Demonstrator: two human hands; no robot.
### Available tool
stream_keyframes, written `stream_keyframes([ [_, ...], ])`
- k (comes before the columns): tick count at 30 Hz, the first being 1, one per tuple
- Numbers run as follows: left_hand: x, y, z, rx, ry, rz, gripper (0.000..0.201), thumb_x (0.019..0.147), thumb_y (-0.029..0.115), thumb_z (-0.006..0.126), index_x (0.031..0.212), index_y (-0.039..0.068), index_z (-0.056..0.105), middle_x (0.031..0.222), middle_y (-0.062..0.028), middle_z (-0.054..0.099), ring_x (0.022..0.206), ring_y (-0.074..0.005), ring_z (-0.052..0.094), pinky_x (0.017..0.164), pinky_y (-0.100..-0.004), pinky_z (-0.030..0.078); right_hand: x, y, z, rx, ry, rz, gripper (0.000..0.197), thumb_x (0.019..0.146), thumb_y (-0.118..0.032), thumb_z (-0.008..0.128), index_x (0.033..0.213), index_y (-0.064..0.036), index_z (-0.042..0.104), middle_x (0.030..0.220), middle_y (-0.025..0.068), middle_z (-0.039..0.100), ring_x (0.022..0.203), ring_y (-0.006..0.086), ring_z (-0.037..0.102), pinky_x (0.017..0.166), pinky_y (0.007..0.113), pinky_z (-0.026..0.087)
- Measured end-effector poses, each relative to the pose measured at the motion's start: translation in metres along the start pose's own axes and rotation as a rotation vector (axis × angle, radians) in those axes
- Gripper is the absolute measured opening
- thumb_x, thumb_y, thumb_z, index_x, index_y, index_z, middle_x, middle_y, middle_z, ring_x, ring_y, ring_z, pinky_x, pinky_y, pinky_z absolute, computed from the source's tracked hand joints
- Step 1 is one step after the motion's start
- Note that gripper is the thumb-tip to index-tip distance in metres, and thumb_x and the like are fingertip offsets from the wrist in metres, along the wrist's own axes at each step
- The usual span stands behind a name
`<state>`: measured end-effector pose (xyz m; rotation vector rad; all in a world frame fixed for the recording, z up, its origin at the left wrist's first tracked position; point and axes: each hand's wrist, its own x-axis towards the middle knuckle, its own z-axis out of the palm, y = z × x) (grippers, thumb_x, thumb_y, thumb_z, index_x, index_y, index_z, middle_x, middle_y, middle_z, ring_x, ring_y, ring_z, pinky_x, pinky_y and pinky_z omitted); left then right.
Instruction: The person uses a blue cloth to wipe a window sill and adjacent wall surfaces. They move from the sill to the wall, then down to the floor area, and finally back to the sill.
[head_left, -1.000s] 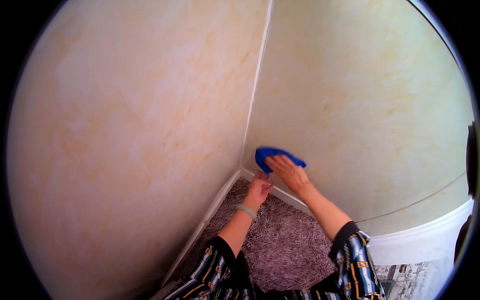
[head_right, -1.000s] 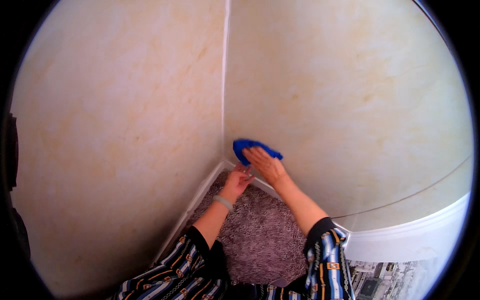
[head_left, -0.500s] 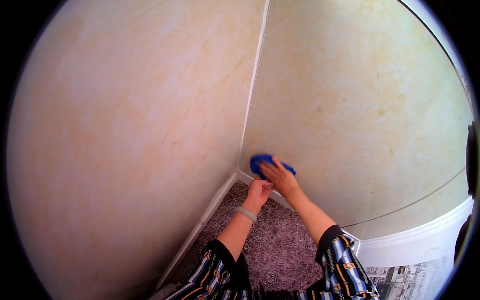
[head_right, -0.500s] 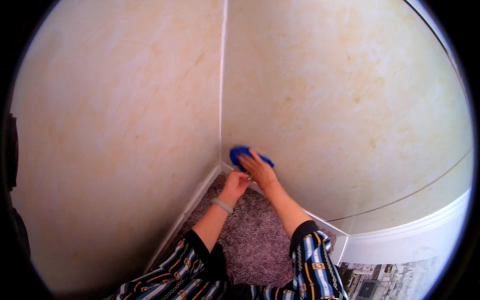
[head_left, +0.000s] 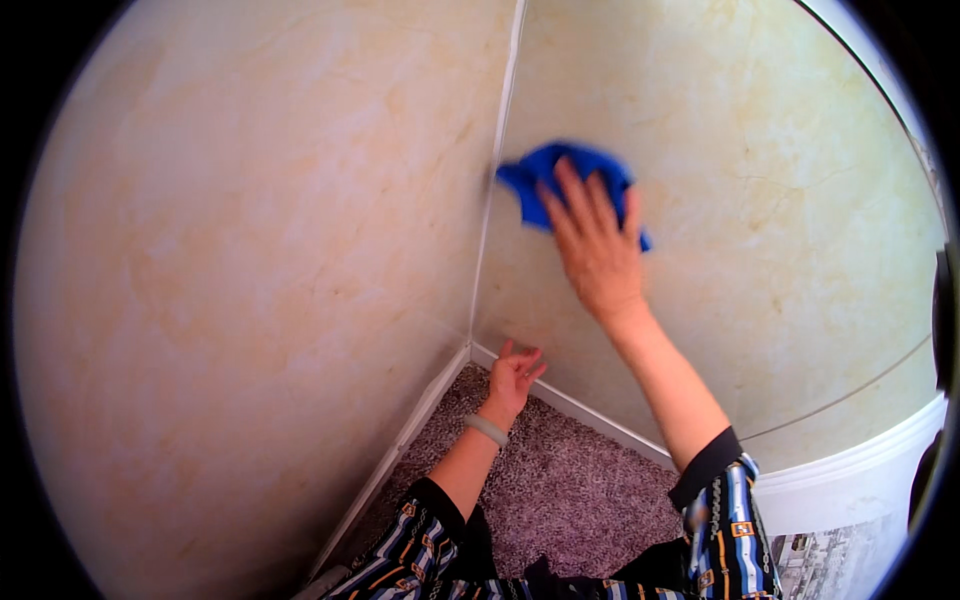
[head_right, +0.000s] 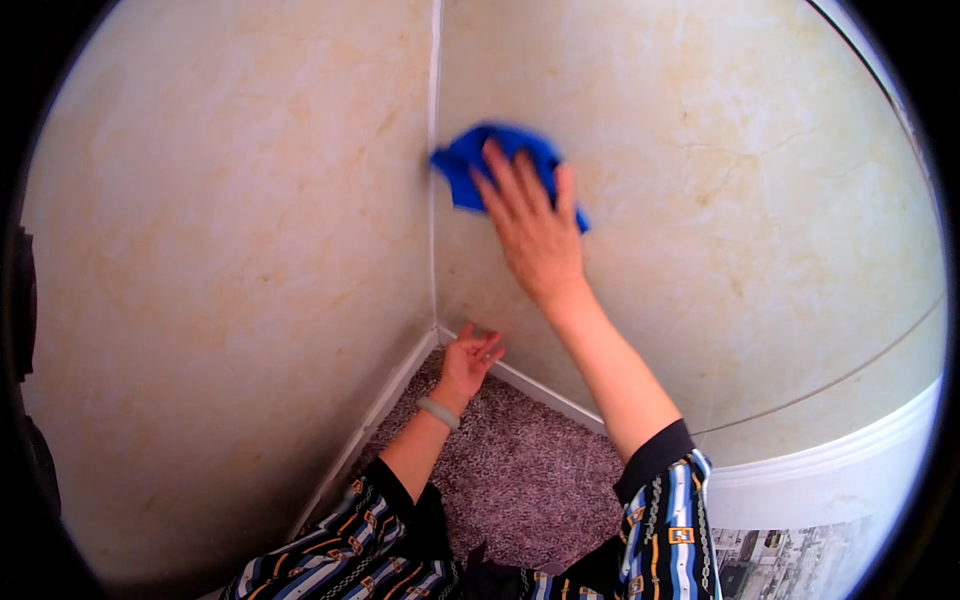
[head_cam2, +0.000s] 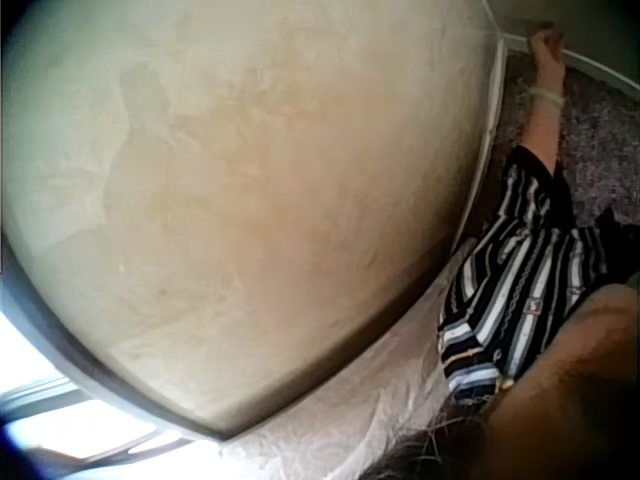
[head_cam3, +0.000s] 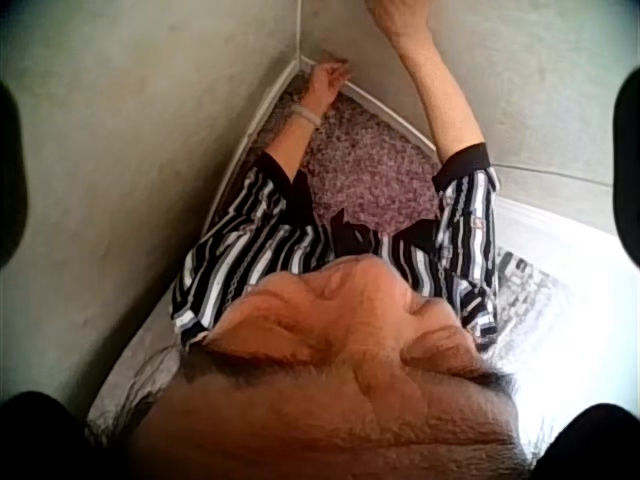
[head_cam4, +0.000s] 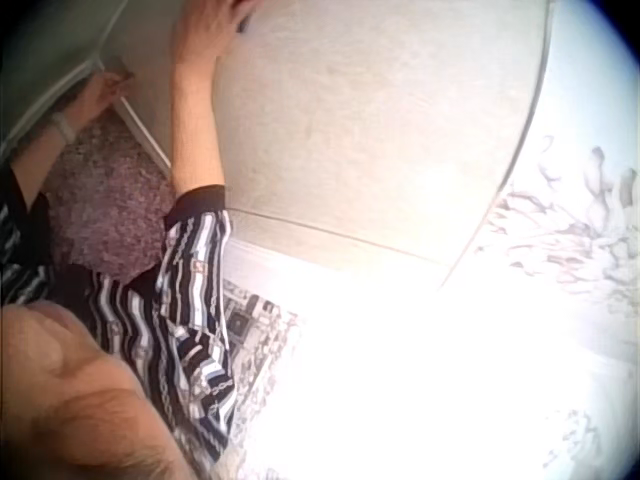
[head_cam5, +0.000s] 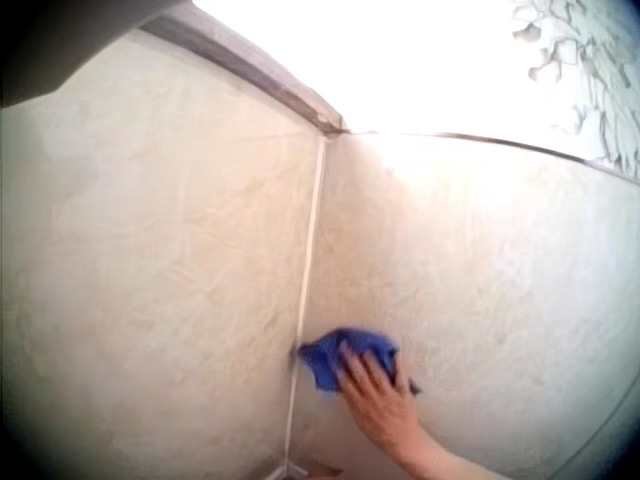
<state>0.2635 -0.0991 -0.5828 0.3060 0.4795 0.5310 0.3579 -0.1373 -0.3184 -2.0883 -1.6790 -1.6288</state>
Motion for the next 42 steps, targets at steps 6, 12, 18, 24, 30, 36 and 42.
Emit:
stream_keyframes([
  [6, 0.015, 0.012, -0.031, -0.076, -0.182, -0.066, 0.095, 0.079, -0.004, 0.056, 0.157, 0.014, 0.004, 0.132, -0.0202, 0.049, 0.119, -0.0314, 0.055, 0.105, -0.0518, 0.044, -0.17, -0.079, 0.067, -0.097, -0.585, -0.598, 0.062, 0.094, -0.03, 0.046, 0.153, -0.0174, 0.034, 0.163, -0.002, 0.021, 0.15, 0.015, 0.016, 0.124, 0.046, 0.002],
  [12, -0.003, 0.0, 0.002, -0.054, -0.154, -0.067, 0.097, 0.08, -0.004, 0.055, 0.157, 0.014, -0.002, 0.136, -0.0224, 0.045, 0.124, -0.0403, 0.052, 0.109, -0.0538, 0.04, -0.152, 0.001, 0.03, 0.012, -0.467, -0.414, 0.056, 0.091, -0.026, 0.052, 0.146, -0.0203, 0.045, 0.161, -0.0043, 0.026, 0.147, 0.014, 0.025, 0.123, 0.05, 0.006],
  [18, -0.008, 0.023, -0.003, 0.029, -0.103, -0.028, 0.1, 0.082, -0.001, 0.056, 0.157, 0.018, -0.007, 0.128, -0.0258, 0.05, 0.121, -0.0455, 0.054, 0.107, -0.0564, 0.041, 0.031, 0.073, -0.055, -0.022, 0.191, 0.193, 0.067, 0.082, -0.033, 0.069, 0.145, -0.0267, 0.047, 0.158, 0.0024, 0.033, 0.139, 0.0248, 0.036, 0.114, 0.056, 0.02],
  [24, -0.002, 0.014, -0.002, -0.05, -0.143, -0.047, 0.097, 0.084, 0.002, 0.056, 0.157, 0.022, -0.004, 0.119, -0.0219, 0.055, 0.121, -0.0446, 0.053, 0.108, -0.0588, 0.039, -0.027, 0.022, 0.005, 0.012, -0.101, -0.045, 0.065, 0.087, -0.029, 0.06, 0.148, -0.0182, 0.041, 0.16, 0.0056, 0.029, 0.139, 0.0245, 0.037, 0.116, 0.047, 0.022],
  [30, -0.015, 0.013, 0.017, -0.041, -0.249, -0.058, 0.089, 0.088, 0.005, 0.056, 0.157, 0.028, 0.004, 0.119, -0.0141, 0.054, 0.128, -0.0394, 0.046, 0.111, -0.0588, 0.035, -0.065, 0.014, 0.007, 0.047, -0.305, -0.295, 0.056, 0.089, -0.021, 0.054, 0.144, -0.0141, 0.047, 0.16, 0.0058, 0.029, 0.143, 0.0219, 0.034, 0.119, 0.043, 0.019],
  [36, -0.015, 0.017, 0.017, -0.056, -0.253, -0.026, 0.087, 0.088, 0.006, 0.055, 0.157, 0.028, 0.008, 0.121, -0.0118, 0.052, 0.132, -0.0364, 0.041, 0.113, -0.0601, 0.031, 0.101, 0.084, -0.056, 0.061, 0.268, 0.066, 0.061, 0.082, -0.022, 0.068, 0.14, -0.0136, 0.051, 0.156, 0.0107, 0.033, 0.139, 0.0297, 0.036, 0.114, 0.05, 0.025],
  [42, -0.02, 0.021, 0.012, -0.034, -0.227, -0.024, 0.086, 0.088, 0.008, 0.055, 0.158, 0.028, 0.008, 0.126, -0.0123, 0.049, 0.132, -0.0359, 0.041, 0.113, -0.0598, 0.031, 0.12, 0.05, -0.035, 0.048, 0.197, -0.018, 0.061, 0.085, -0.024, 0.062, 0.144, -0.0171, 0.047, 0.158, 0.009, 0.032, 0.141, 0.028, 0.033, 0.115, 0.05, 0.023],
])
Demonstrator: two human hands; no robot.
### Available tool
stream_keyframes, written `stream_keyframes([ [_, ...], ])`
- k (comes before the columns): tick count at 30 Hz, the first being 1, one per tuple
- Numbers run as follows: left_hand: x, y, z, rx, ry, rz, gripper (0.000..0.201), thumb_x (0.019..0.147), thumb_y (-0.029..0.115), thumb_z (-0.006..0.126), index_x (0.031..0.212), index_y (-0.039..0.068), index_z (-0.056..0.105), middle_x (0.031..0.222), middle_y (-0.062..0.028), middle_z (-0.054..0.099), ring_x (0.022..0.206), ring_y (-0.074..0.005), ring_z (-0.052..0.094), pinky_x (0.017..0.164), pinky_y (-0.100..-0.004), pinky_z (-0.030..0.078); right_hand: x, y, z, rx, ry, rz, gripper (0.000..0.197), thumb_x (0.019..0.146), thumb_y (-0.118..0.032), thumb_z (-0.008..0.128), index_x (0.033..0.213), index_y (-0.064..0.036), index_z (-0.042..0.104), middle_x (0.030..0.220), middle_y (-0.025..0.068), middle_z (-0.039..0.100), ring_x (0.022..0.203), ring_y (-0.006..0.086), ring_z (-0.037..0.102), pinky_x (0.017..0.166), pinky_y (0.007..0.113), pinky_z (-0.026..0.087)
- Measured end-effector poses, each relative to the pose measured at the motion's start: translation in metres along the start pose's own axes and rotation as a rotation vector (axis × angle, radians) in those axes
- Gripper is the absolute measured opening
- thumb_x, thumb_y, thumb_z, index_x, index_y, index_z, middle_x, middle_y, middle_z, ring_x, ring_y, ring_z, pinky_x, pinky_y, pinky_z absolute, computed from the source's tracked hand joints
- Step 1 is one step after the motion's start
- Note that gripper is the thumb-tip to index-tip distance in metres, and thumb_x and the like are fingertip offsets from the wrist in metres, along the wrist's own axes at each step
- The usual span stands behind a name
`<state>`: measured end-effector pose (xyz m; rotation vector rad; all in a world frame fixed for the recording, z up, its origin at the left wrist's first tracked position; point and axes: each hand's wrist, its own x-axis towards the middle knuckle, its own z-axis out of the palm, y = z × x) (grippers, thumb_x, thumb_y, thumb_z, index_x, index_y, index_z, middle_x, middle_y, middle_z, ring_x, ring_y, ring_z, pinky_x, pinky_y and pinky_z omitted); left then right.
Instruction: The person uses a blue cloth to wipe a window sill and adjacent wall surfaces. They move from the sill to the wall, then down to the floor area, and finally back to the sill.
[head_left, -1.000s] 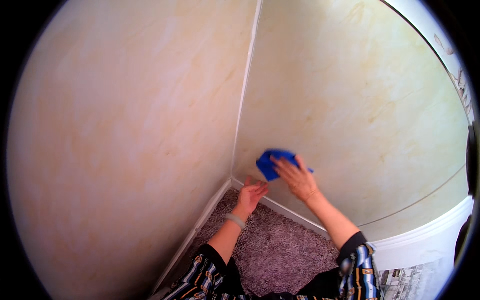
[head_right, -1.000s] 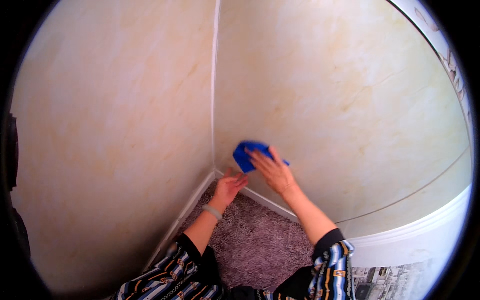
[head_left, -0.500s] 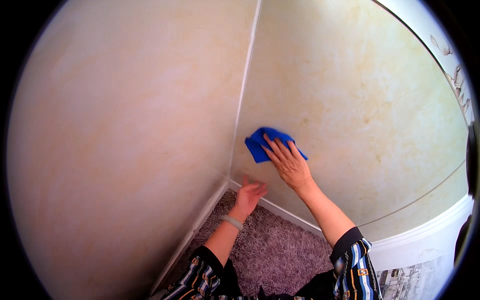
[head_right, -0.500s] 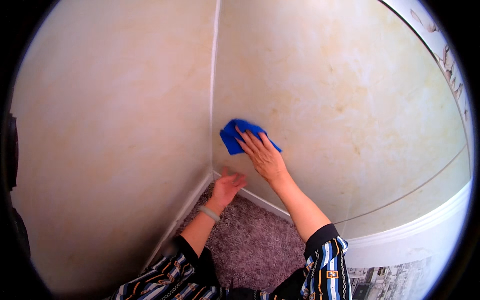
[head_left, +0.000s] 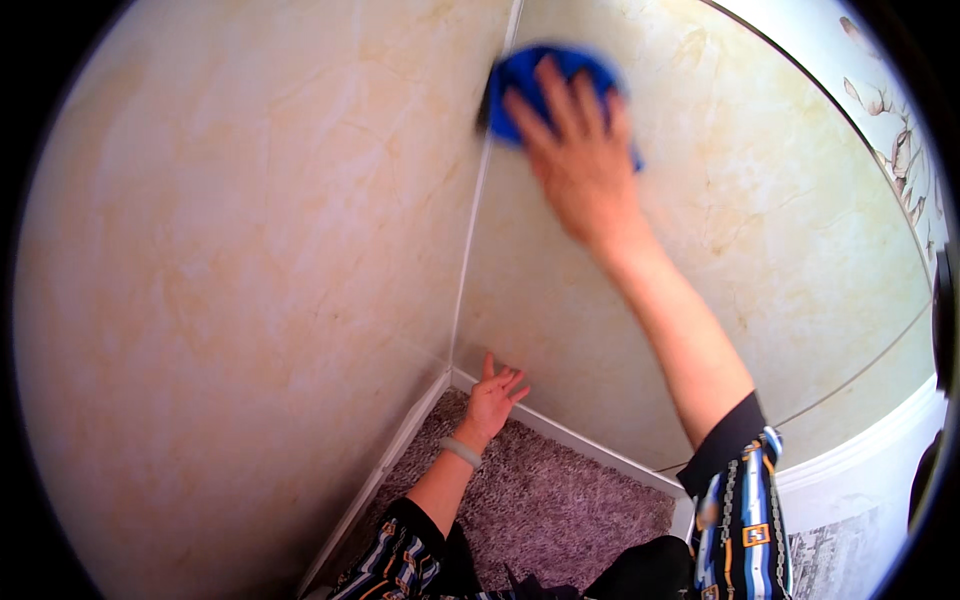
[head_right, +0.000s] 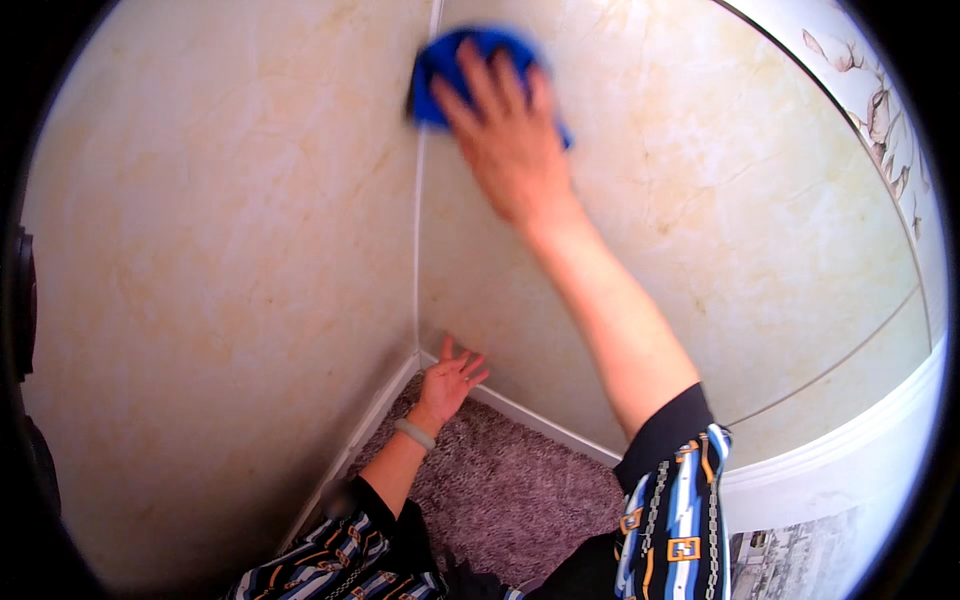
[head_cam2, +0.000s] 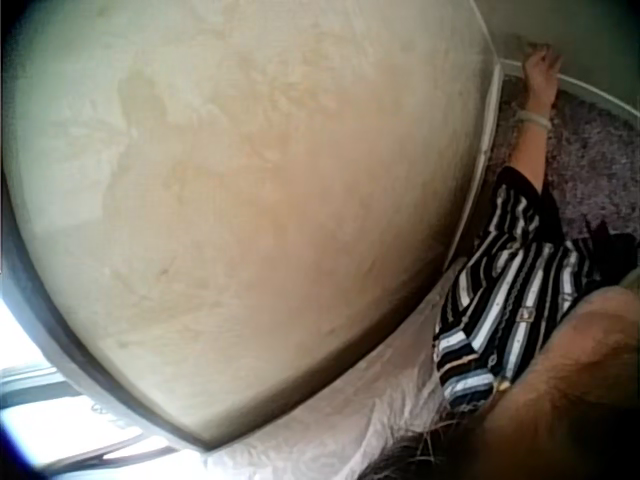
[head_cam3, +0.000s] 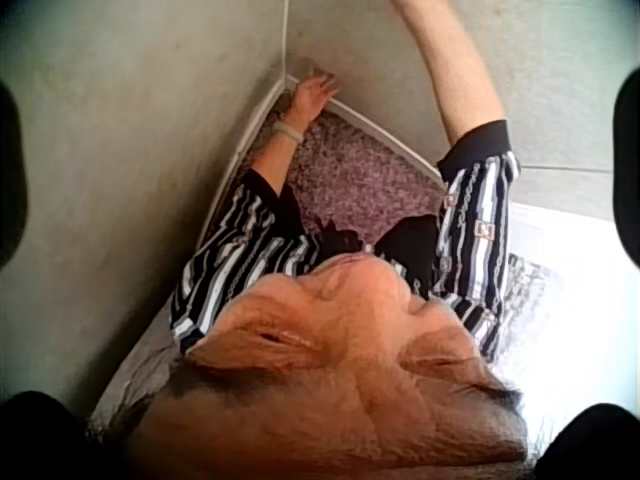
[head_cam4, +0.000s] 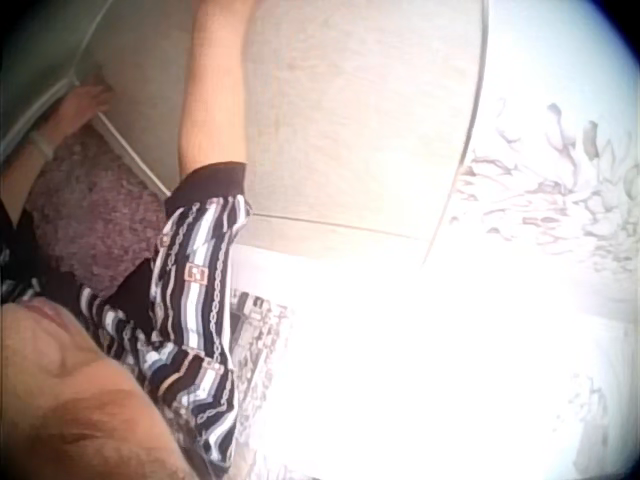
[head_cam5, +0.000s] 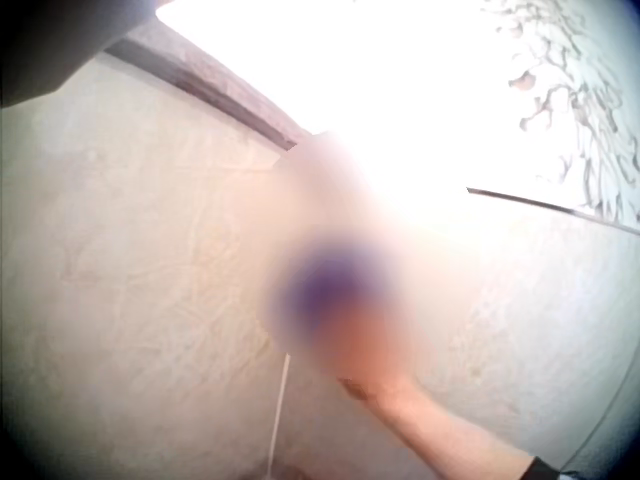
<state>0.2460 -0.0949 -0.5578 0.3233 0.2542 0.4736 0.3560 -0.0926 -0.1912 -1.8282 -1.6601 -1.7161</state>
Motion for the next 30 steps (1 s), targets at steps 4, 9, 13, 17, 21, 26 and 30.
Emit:
stream_keyframes([
  [4, -0.002, 0.006, 0.001, -0.012, -0.003, -0.023, 0.086, 0.088, 0.009, 0.055, 0.158, 0.026, 0.008, 0.131, -0.0142, 0.046, 0.133, -0.0354, 0.041, 0.112, -0.0591, 0.032, -0.119, -0.063, 0.017, -0.066, -0.489, -0.296, 0.071, 0.085, -0.021, 0.056, 0.153, -0.0195, 0.033, 0.163, 0.0046, 0.021, 0.145, 0.0232, 0.03, 0.118, 0.046, 0.019],
  [9, 0.002, -0.001, 0.0, -0.026, -0.033, -0.052, 0.083, 0.089, 0.009, 0.055, 0.158, 0.023, 0.01, 0.134, -0.0161, 0.045, 0.132, -0.0346, 0.042, 0.112, -0.058, 0.033, -0.178, -0.037, 0.009, -0.057, -0.586, -0.456, 0.076, 0.084, -0.018, 0.055, 0.155, -0.0205, 0.028, 0.164, 0.0, 0.016, 0.148, 0.018, 0.024, 0.122, 0.045, 0.009],
  [13, 0.0, 0.011, -0.01, 0.047, -0.051, -0.029, 0.09, 0.089, 0.01, 0.057, 0.159, 0.021, 0.001, 0.143, -0.0164, 0.037, 0.135, -0.0306, 0.04, 0.112, -0.0526, 0.032, -0.088, 0.027, -0.013, 0.026, -0.175, -0.129, 0.065, 0.082, -0.018, 0.063, 0.145, -0.0189, 0.047, 0.159, 0.0081, 0.031, 0.14, 0.0307, 0.036, 0.115, 0.053, 0.023],
  [17, 0.003, -0.001, -0.006, 0.04, -0.096, -0.031, 0.091, 0.088, 0.01, 0.057, 0.159, 0.02, 0.0, 0.148, -0.0182, 0.033, 0.138, -0.0313, 0.038, 0.113, -0.0513, 0.031, 0.015, 0.086, -0.064, -0.239, 0.226, 0.097, 0.062, 0.088, -0.024, 0.064, 0.144, -0.0075, 0.045, 0.158, 0.0112, 0.029, 0.138, 0.0338, 0.033, 0.11, 0.051, 0.028],
  [21, -0.001, 0.008, -0.008, 0.058, -0.033, -0.021, 0.088, 0.088, 0.01, 0.056, 0.159, 0.02, 0.004, 0.145, -0.0184, 0.039, 0.137, -0.0329, 0.039, 0.114, -0.0518, 0.032, 0.005, 0.064, -0.032, -0.248, 0.197, 0.06, 0.055, 0.086, -0.026, 0.064, 0.136, -0.0071, 0.051, 0.154, 0.0098, 0.035, 0.134, 0.033, 0.037, 0.106, 0.054, 0.031],
  [26, -0.002, 0.004, -0.006, 0.046, -0.083, -0.013, 0.091, 0.089, 0.011, 0.056, 0.159, 0.019, -0.001, 0.142, -0.0165, 0.04, 0.136, -0.0312, 0.039, 0.114, -0.0513, 0.029, -0.157, -0.025, -0.005, -0.225, -0.414, -0.358, 0.076, 0.083, -0.027, 0.055, 0.154, -0.016, 0.03, 0.162, 0.0003, 0.023, 0.138, 0.0216, 0.035, 0.115, 0.05, 0.024],
  [30, 0.002, -0.005, -0.009, 0.008, -0.132, -0.027, 0.09, 0.088, 0.012, 0.057, 0.158, 0.019, 0.001, 0.125, -0.0109, 0.05, 0.13, -0.0297, 0.044, 0.113, -0.0522, 0.03, -0.214, -0.025, -0.009, -0.142, -0.605, -0.584, 0.082, 0.083, -0.026, 0.054, 0.157, -0.0174, 0.02, 0.164, -0.0039, 0.016, 0.143, 0.0144, 0.03, 0.12, 0.044, 0.017],
])
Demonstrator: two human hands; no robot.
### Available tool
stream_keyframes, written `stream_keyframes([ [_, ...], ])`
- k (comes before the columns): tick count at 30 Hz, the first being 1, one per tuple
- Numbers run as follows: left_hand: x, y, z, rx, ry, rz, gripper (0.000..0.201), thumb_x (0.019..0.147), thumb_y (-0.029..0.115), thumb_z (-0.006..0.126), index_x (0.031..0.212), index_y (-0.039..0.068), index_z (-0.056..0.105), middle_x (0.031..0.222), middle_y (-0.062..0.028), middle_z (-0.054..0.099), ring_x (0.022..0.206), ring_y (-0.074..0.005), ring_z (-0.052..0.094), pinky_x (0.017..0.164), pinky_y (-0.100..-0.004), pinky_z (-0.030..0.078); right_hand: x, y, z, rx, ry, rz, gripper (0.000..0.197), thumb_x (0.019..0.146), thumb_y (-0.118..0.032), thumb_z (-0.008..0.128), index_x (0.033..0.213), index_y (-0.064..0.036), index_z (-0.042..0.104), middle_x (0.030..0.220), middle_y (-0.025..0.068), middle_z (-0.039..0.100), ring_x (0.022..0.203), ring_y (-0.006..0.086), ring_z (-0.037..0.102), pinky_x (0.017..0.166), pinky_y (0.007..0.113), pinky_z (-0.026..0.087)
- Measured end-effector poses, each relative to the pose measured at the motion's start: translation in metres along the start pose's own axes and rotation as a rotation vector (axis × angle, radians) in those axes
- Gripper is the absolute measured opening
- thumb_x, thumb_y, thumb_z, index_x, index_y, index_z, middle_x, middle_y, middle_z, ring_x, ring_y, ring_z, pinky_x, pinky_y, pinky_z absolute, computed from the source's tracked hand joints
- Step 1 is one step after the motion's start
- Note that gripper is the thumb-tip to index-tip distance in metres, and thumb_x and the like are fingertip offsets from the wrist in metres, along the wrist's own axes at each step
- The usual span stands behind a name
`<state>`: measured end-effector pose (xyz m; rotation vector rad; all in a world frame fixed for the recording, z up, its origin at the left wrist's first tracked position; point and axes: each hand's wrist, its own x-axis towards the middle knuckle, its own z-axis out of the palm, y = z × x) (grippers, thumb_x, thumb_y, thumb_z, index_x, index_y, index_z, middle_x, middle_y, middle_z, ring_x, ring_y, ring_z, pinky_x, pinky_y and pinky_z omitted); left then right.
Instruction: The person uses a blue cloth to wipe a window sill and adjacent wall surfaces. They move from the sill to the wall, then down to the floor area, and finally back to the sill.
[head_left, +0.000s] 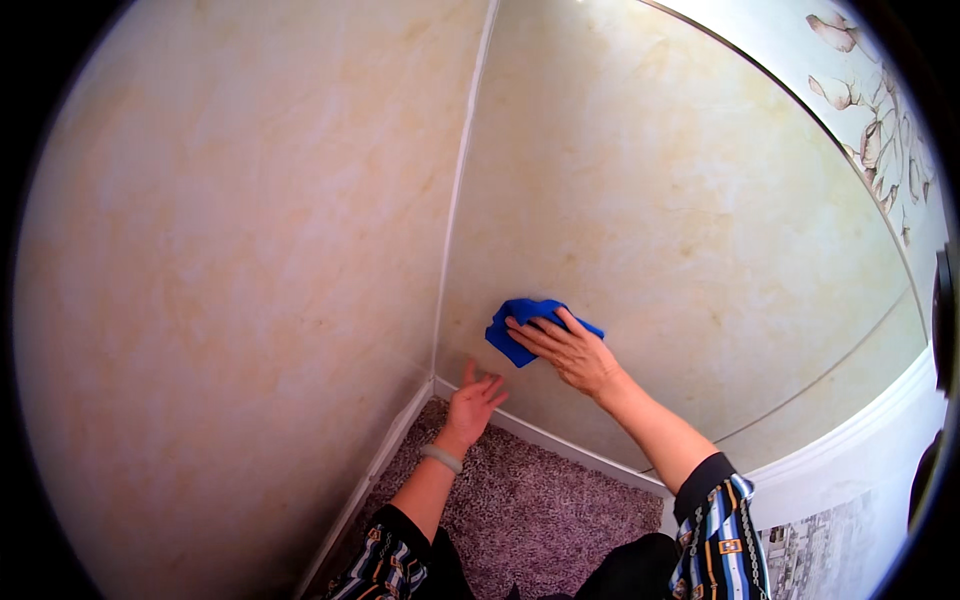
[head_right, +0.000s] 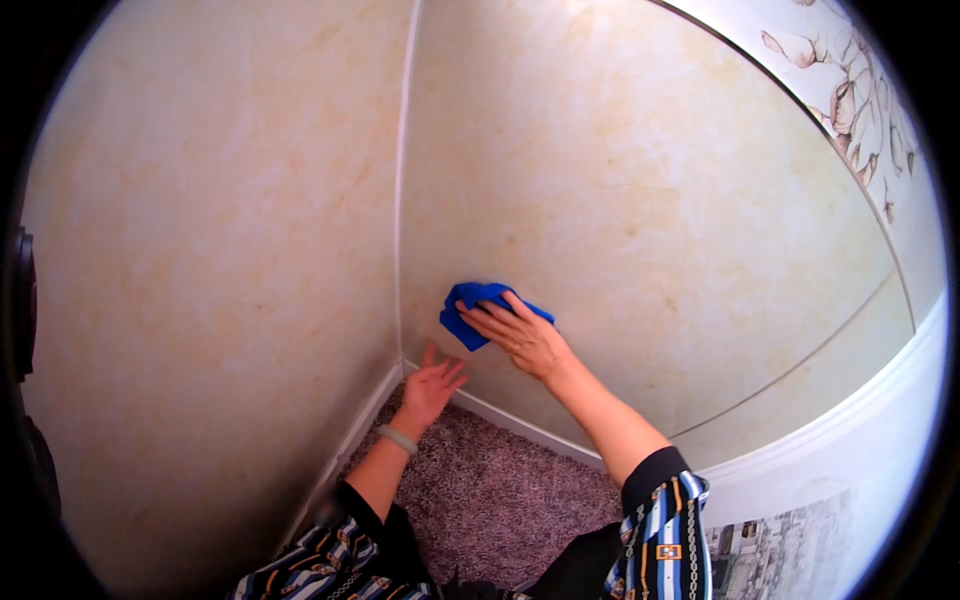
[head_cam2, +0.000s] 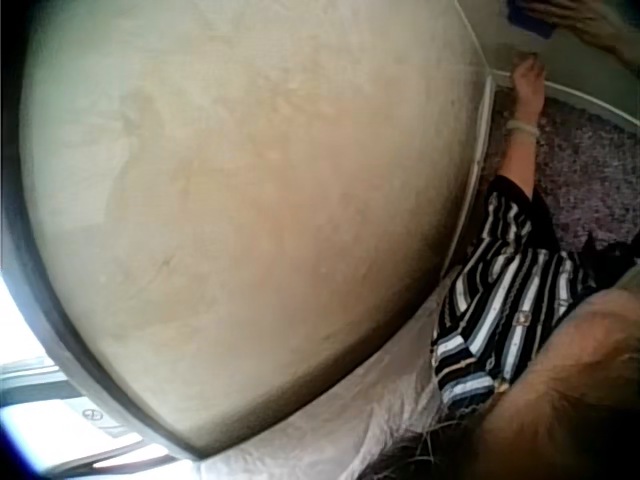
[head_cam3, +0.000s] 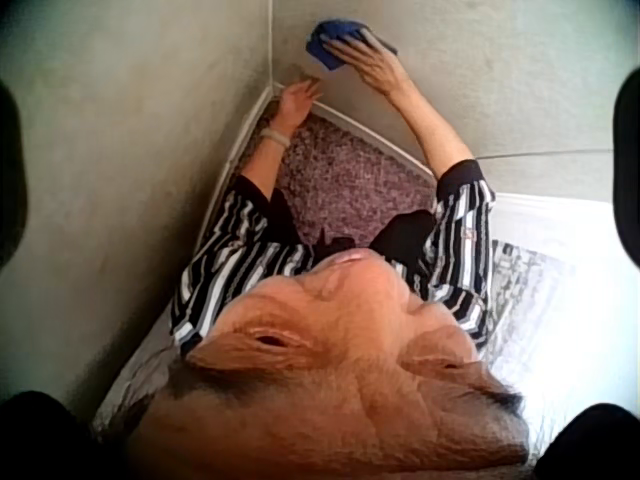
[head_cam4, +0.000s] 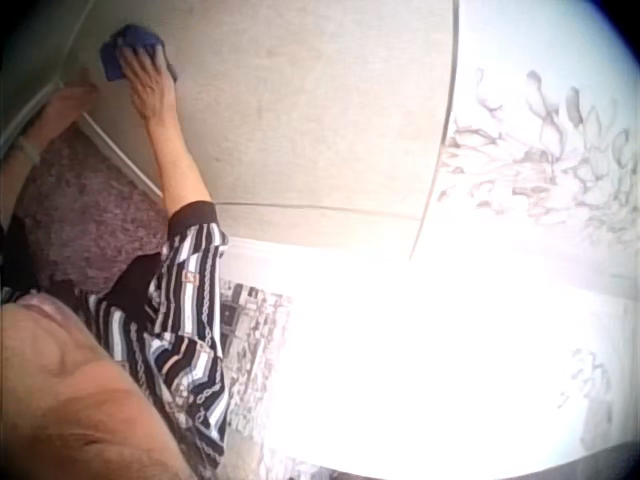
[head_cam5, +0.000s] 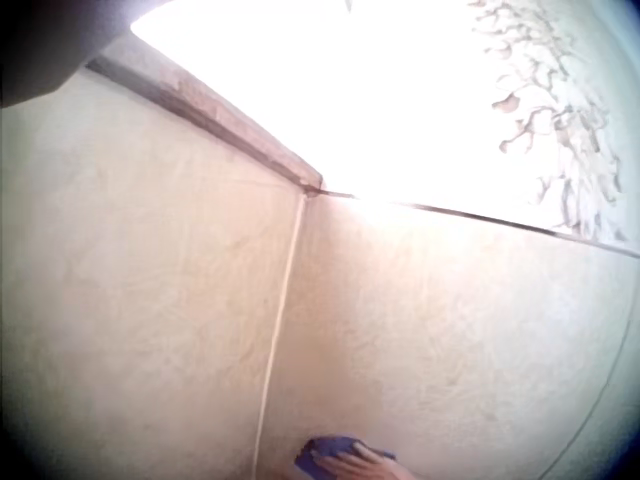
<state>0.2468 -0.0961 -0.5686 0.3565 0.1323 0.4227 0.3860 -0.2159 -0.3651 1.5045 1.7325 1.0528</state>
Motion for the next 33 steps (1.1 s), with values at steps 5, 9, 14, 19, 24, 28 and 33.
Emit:
stream_keyframes([
  [5, -0.001, 0.018, -0.017, -0.039, -0.01, 0.032, 0.089, 0.088, 0.012, 0.057, 0.158, 0.022, 0.003, 0.121, -0.0088, 0.052, 0.128, -0.0289, 0.045, 0.112, -0.053, 0.03, 0.05, 0.107, -0.053, -0.09, 0.315, 0.289, 0.063, 0.086, -0.024, 0.058, 0.147, -0.0234, 0.043, 0.158, -0.0008, 0.032, 0.134, 0.022, 0.04, 0.114, 0.05, 0.024],
  [9, 0.004, -0.005, 0.003, -0.105, 0.063, 0.019, 0.073, 0.087, 0.011, 0.056, 0.152, 0.023, 0.023, 0.118, -0.0093, 0.056, 0.129, -0.0307, 0.045, 0.113, -0.0549, 0.031, 0.084, 0.212, -0.123, -0.137, 0.732, 0.669, 0.06, 0.084, -0.023, 0.063, 0.142, -0.0204, 0.049, 0.152, 0.005, 0.039, 0.131, 0.0259, 0.042, 0.109, 0.053, 0.028],
  [14, 0.0, 0.005, 0.002, -0.178, 0.138, 0.057, 0.056, 0.087, 0.008, 0.054, 0.141, 0.019, 0.04, 0.117, -0.0115, 0.058, 0.131, -0.031, 0.044, 0.113, -0.0551, 0.032, 0.141, 0.146, -0.094, 0.056, 0.586, 0.621, 0.058, 0.088, -0.025, 0.056, 0.144, -0.0153, 0.046, 0.152, 0.0073, 0.039, 0.134, 0.028, 0.039, 0.111, 0.055, 0.026],
  [19, 0.001, 0.003, -0.011, -0.285, 0.066, 0.023, 0.046, 0.087, 0.007, 0.053, 0.132, 0.014, 0.047, 0.122, -0.0128, 0.056, 0.132, -0.0318, 0.044, 0.113, -0.0545, 0.032, 0.104, -0.043, 0.013, 0.054, 0.08, 0.128, 0.065, 0.089, -0.027, 0.05, 0.151, -0.0106, 0.036, 0.157, 0.0039, 0.033, 0.141, 0.0237, 0.034, 0.12, 0.048, 0.019],
  [24, 0.003, 0.006, -0.005, -0.214, 0.076, -0.023, 0.049, 0.087, 0.008, 0.053, 0.135, 0.014, 0.045, 0.129, -0.0134, 0.054, 0.131, -0.0334, 0.046, 0.112, -0.0533, 0.034, 0.046, -0.071, 0.056, 0.002, 0.031, -0.023, 0.067, 0.089, -0.026, 0.051, 0.153, -0.0157, 0.032, 0.155, -0.0014, 0.034, 0.141, 0.0194, 0.033, 0.121, 0.046, 0.017],
  [28, -0.004, 0.011, -0.002, -0.137, 0.222, -0.018, 0.05, 0.09, 0.01, 0.052, 0.139, 0.014, 0.042, 0.136, -0.015, 0.053, 0.134, -0.0333, 0.045, 0.112, -0.0512, 0.034, 0.058, 0.048, -0.013, -0.181, 0.165, 0.355, 0.061, 0.088, -0.021, 0.051, 0.148, -0.0225, 0.04, 0.151, -0.004, 0.041, 0.125, 0.0184, 0.047, 0.109, 0.046, 0.031],
  [33, 0.002, 0.014, -0.009, -0.14, 0.205, -0.027, 0.047, 0.092, 0.011, 0.051, 0.138, 0.013, 0.042, 0.139, -0.0181, 0.052, 0.136, -0.0339, 0.043, 0.113, -0.0497, 0.034, 0.058, 0.19, -0.096, -0.077, 0.757, 0.82, 0.067, 0.084, -0.035, 0.067, 0.147, -0.0311, 0.044, 0.158, -0.0002, 0.034, 0.134, 0.0246, 0.04, 0.106, 0.05, 0.027],
])
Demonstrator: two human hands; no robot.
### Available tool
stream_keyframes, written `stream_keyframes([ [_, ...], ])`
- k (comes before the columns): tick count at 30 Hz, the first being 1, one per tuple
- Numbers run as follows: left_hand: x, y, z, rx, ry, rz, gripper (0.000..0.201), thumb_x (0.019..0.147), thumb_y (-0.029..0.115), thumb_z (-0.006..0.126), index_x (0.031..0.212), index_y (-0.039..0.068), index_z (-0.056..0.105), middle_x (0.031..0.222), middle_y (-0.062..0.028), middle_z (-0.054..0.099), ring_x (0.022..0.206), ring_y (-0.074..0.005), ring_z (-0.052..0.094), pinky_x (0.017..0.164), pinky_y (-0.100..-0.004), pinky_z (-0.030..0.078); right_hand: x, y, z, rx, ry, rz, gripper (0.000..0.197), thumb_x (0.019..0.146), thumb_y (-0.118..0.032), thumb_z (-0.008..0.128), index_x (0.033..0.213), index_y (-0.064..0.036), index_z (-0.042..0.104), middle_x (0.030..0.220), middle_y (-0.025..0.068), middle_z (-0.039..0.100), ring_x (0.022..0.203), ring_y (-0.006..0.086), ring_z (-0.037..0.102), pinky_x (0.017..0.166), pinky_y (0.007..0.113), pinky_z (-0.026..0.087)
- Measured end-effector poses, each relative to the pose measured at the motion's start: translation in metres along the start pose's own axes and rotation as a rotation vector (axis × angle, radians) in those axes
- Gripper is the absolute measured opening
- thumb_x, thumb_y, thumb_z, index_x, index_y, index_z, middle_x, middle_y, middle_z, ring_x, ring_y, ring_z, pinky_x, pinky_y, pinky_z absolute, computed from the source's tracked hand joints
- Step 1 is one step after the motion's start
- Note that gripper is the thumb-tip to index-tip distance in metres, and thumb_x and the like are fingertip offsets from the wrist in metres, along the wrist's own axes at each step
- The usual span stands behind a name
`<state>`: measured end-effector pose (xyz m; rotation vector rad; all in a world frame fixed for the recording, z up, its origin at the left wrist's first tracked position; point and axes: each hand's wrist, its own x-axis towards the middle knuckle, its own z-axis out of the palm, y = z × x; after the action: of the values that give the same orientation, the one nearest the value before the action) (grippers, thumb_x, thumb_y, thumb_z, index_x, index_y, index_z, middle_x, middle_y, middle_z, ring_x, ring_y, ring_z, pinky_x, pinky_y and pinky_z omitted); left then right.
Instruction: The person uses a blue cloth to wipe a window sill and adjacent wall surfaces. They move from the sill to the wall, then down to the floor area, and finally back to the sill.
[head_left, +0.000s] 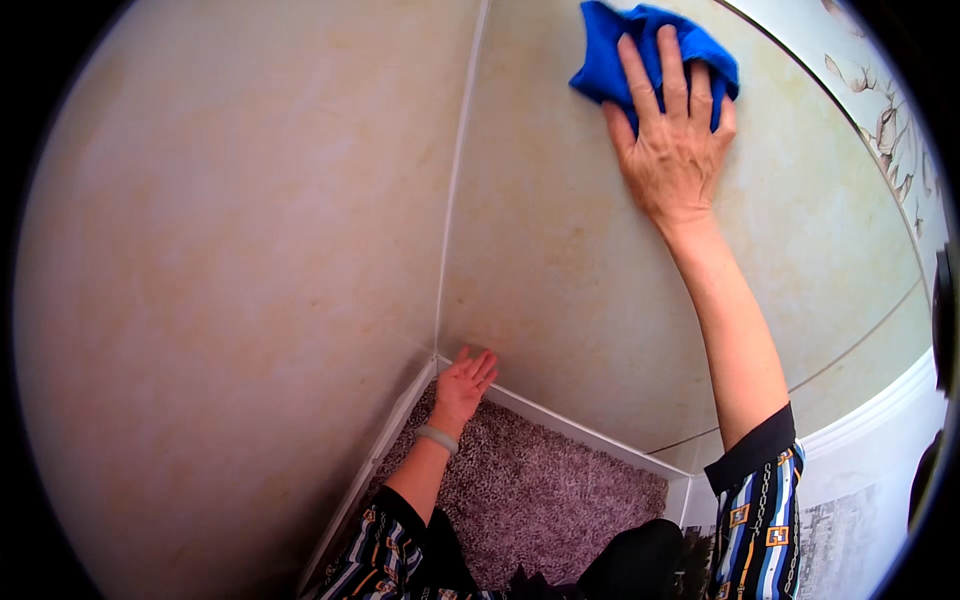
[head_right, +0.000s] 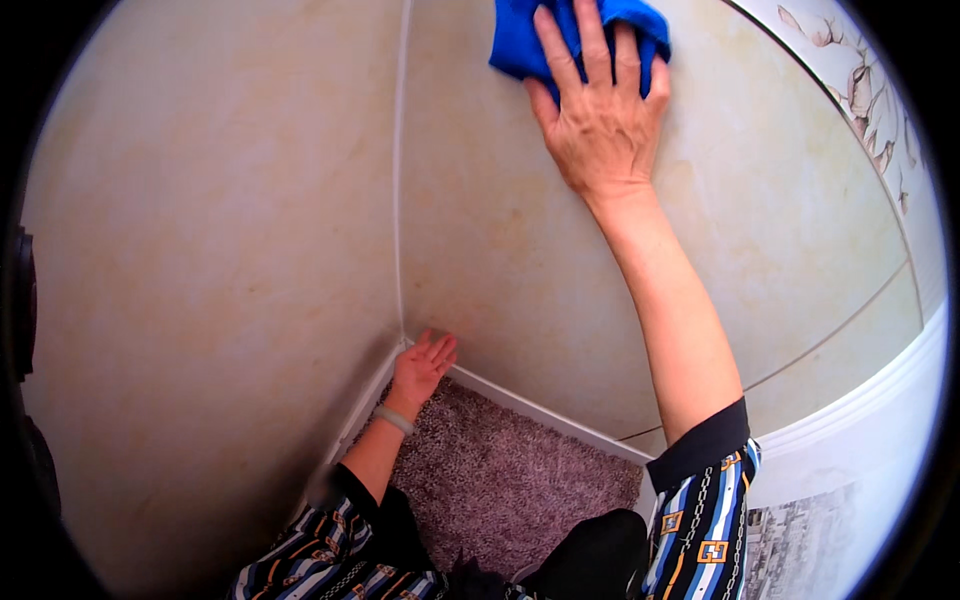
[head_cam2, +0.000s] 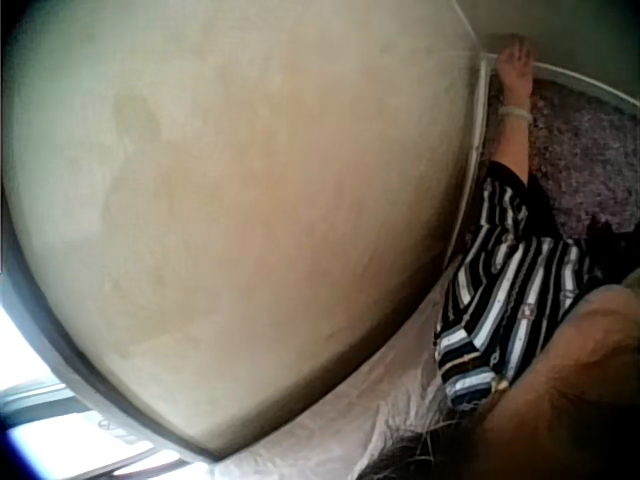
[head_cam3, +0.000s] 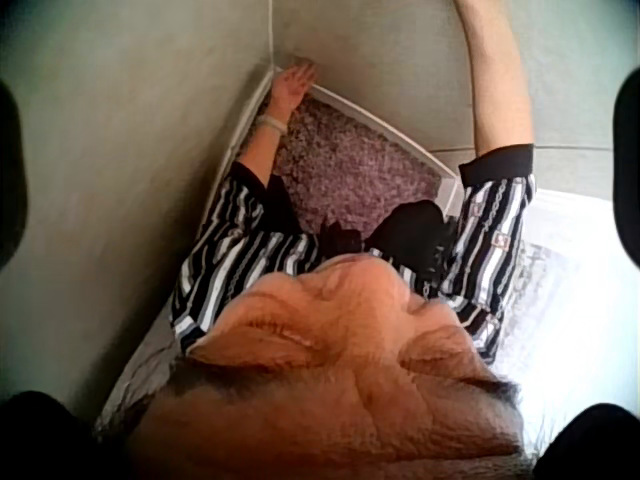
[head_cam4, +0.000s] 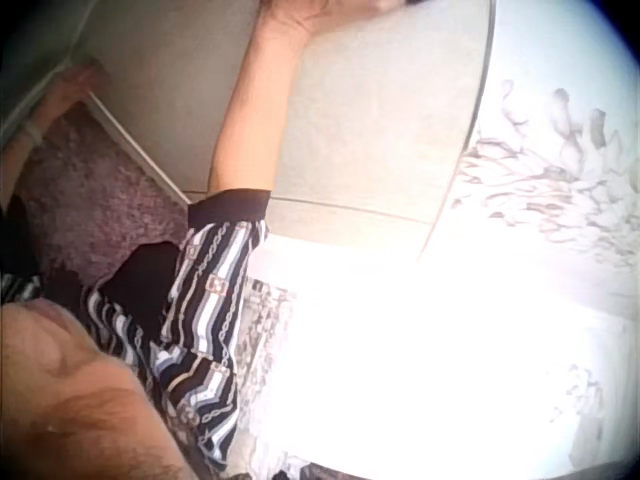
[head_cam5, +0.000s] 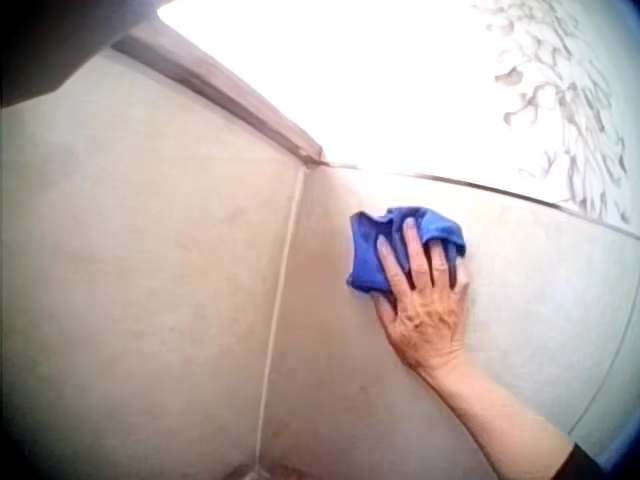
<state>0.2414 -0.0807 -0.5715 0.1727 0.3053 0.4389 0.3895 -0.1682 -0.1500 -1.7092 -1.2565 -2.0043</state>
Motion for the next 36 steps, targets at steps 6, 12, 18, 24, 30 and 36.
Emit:
stream_keyframes([
  [6, -0.002, 0.006, -0.008, -0.048, 0.011, 0.008, 0.061, 0.092, 0.01, 0.051, 0.149, 0.014, 0.028, 0.142, -0.0188, 0.05, 0.134, -0.0339, 0.045, 0.112, -0.0481, 0.036, -0.105, -0.079, 0.007, 0.05, -0.327, -0.126, 0.064, 0.085, -0.028, 0.062, 0.147, -0.0273, 0.044, 0.158, 0.002, 0.033, 0.124, 0.0234, 0.046, 0.104, 0.049, 0.031],
  [12, -0.007, -0.001, 0.009, -0.013, -0.039, 0.0, 0.069, 0.091, 0.011, 0.051, 0.154, 0.012, 0.022, 0.144, -0.0176, 0.047, 0.135, -0.0339, 0.044, 0.112, -0.0474, 0.037, -0.244, -0.093, -0.029, 0.133, -0.812, -0.718, 0.07, 0.086, -0.021, 0.054, 0.153, -0.0229, 0.033, 0.161, -0.0038, 0.026, 0.128, 0.0171, 0.044, 0.114, 0.043, 0.026],
  [18, -0.004, 0.01, -0.003, 0.036, -0.026, 0.042, 0.064, 0.091, 0.012, 0.05, 0.152, 0.009, 0.028, 0.146, -0.0169, 0.046, 0.132, -0.0336, 0.047, 0.11, -0.0467, 0.039, -0.136, -0.022, -0.027, 0.088, -0.515, -0.335, 0.067, 0.083, -0.025, 0.061, 0.147, -0.0319, 0.043, 0.158, -0.0032, 0.032, 0.13, 0.0228, 0.043, 0.112, 0.052, 0.024],
  [24, -0.004, -0.007, 0.008, 0.018, 0.072, 0.059, 0.055, 0.092, 0.014, 0.05, 0.145, 0.008, 0.04, 0.139, -0.0161, 0.052, 0.128, -0.0317, 0.051, 0.109, -0.0467, 0.041, -0.038, 0.038, -0.025, -0.104, -0.04, 0.067, 0.067, 0.085, -0.031, 0.067, 0.148, -0.0328, 0.043, 0.158, 0.0019, 0.032, 0.13, 0.0289, 0.04, 0.108, 0.059, 0.025],
  [30, 0.001, -0.006, -0.007, -0.039, 0.087, -0.004, 0.055, 0.09, 0.013, 0.055, 0.143, 0.008, 0.041, 0.133, -0.0163, 0.051, 0.123, -0.0322, 0.053, 0.106, -0.0478, 0.043, -0.176, -0.075, -0.021, 0.093, -0.65, -0.347, 0.067, 0.086, -0.025, 0.06, 0.149, -0.0279, 0.039, 0.16, -0.0011, 0.028, 0.127, 0.022, 0.043, 0.11, 0.052, 0.028],
  [36, -0.017, -0.012, 0.024, 0.228, -0.014, 0.107, 0.053, 0.092, 0.012, 0.055, 0.143, 0.007, 0.041, 0.138, -0.016, 0.044, 0.121, -0.0302, 0.054, 0.105, -0.046, 0.045, -0.241, -0.078, -0.034, 0.109, -0.703, -0.644, 0.067, 0.084, -0.031, 0.061, 0.148, -0.0309, 0.04, 0.159, -0.0064, 0.031, 0.126, 0.0153, 0.043, 0.113, 0.043, 0.026],
])
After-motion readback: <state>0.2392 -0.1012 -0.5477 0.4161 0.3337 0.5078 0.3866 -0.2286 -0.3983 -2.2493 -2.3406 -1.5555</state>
